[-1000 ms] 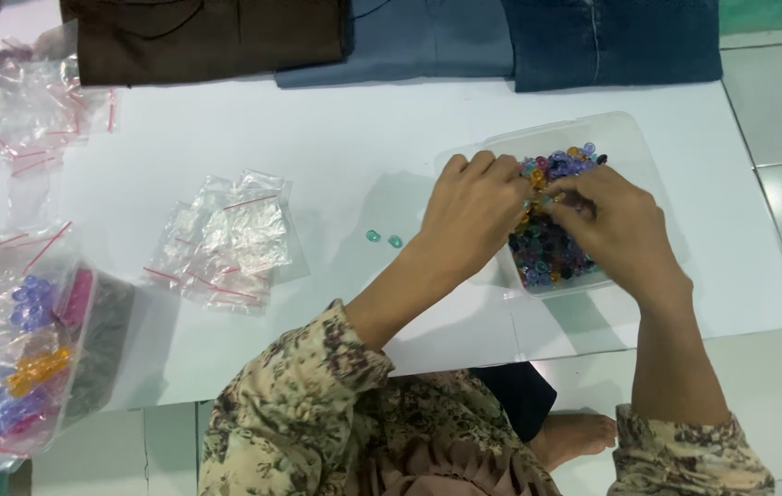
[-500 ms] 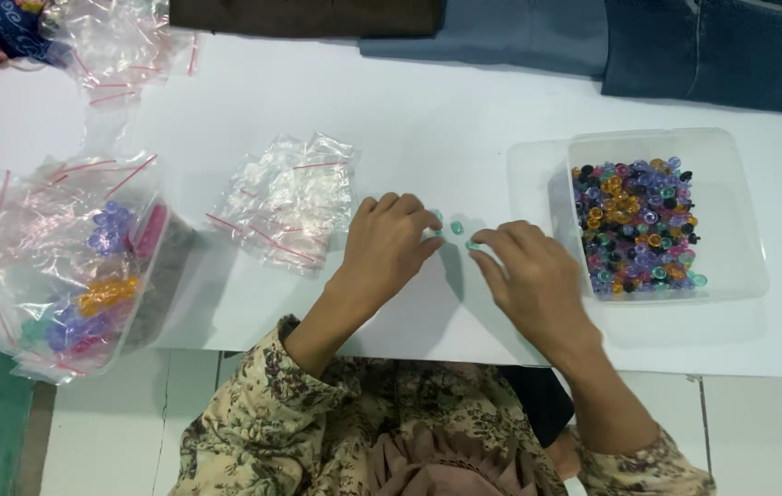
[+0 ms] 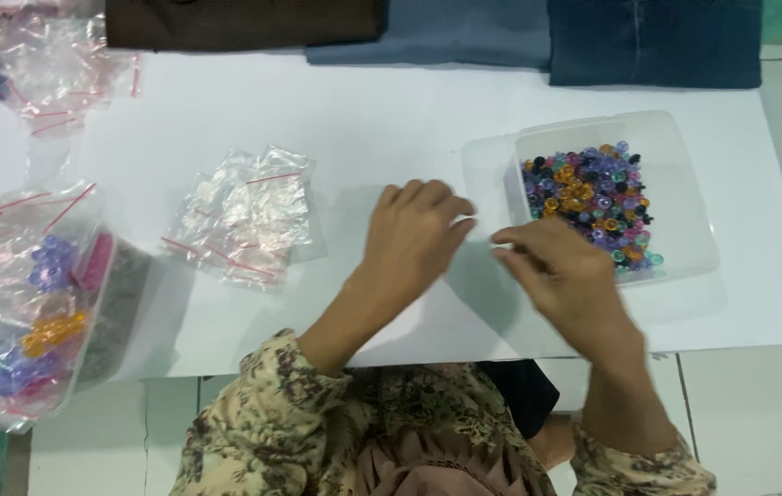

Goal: Sorting small plastic buttons and placing them into plastic bags

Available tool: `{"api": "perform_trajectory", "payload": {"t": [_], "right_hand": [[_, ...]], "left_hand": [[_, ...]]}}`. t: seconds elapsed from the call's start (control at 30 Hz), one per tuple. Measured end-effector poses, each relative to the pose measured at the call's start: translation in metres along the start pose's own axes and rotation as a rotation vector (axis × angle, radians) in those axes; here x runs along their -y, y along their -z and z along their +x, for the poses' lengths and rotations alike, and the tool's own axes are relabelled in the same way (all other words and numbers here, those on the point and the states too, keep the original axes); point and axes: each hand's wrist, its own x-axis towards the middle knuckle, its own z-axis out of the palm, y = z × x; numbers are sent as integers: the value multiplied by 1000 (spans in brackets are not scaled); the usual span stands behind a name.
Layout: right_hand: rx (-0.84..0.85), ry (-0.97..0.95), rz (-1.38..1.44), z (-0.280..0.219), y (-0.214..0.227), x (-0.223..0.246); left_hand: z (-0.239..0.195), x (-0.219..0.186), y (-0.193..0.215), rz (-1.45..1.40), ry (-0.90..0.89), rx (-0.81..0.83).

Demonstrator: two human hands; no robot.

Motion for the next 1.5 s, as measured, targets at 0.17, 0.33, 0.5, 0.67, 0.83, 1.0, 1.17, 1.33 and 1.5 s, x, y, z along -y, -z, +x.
{"api": "perform_trajectory", "payload": {"t": [0.17, 0.33, 0.5, 0.67, 0.83, 1.0, 1.17, 1.33, 1.5], "right_hand": [[-16, -90, -213, -9, 56, -62], [112, -260, -440, -11, 62, -120], [395, -486, -481, 3, 56, -123], [435, -527, -461, 0, 55, -137], [470, -609, -438, 4, 57, -125], [333, -623, -275, 9, 65, -100], [186, -462, -148, -5, 67, -87], [131, -237, -149, -13, 53, -52], [25, 28, -26, -20, -2, -13]], "left_hand": [[45, -56, -45, -69, -150, -89], [68, -80, -112, 17, -240, -59], [84, -79, -145, 385, -195, 267], [83, -79, -149, 405, -182, 274], [80, -74, -155, 430, -200, 182], [80, -71, -150, 404, -249, 6], [76, -65, -92, 303, -288, -85], [40, -38, -21, 119, -226, 18], [-19, 8, 11, 2, -3, 159]]}}
